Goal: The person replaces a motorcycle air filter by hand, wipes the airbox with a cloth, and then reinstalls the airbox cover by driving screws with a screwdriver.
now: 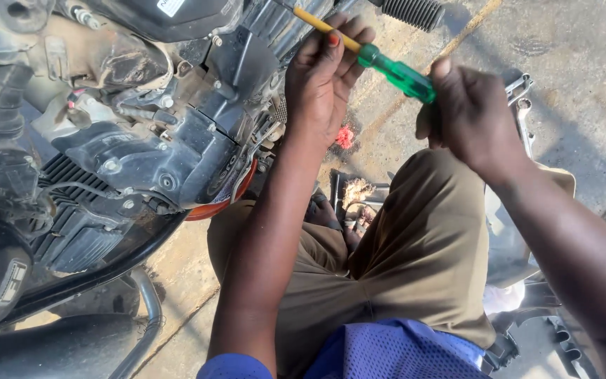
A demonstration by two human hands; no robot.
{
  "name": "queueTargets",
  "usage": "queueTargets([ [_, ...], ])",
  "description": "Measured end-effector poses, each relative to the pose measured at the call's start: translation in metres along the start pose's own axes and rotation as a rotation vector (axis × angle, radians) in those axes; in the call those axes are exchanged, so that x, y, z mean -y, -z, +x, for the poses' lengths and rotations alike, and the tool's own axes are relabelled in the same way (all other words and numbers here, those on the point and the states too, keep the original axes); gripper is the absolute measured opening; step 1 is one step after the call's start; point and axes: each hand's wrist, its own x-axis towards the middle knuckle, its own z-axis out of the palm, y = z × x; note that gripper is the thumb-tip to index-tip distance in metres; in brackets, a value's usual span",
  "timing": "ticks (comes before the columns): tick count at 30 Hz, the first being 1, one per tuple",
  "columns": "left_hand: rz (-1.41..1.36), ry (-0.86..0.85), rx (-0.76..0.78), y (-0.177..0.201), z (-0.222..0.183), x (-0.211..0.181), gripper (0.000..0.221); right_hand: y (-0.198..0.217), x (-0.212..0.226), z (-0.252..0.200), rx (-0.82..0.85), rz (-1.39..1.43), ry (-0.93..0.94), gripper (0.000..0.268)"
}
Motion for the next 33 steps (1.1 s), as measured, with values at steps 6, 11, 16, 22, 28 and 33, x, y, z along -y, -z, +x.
queueTargets([
  [6,0.263,-0.204,-0.237,0.042,0.01,0.016,0.029,-0.001,0.002,-0.001,-0.178,-0.61,0.918,0.051],
  [11,0.014,-0.056,-0.027,-0.004,0.006,-0.001,0.039,-0.002,0.001,0.004,-0.084,-0.192,0.189,0.057],
  [16,0.226,-0.16,-0.224,0.028,0.013,0.018,0.031,-0.007,0.022,0.001,-0.169,-0.406,0.585,0.05],
  [22,0.049,-0.126,-0.099,0.022,0.014,0.022,0.028,-0.005,0.012,-0.007,-0.065,-0.167,0.301,0.05],
  [28,0.172,-0.174,-0.193,0.003,0.01,0.003,0.024,-0.005,0.019,-0.011,-0.118,-0.289,0.465,0.046],
  [33,0.091,-0.174,-0.122,0.045,0.023,0.027,0.027,-0.003,0.024,-0.004,-0.161,-0.373,0.693,0.055],
])
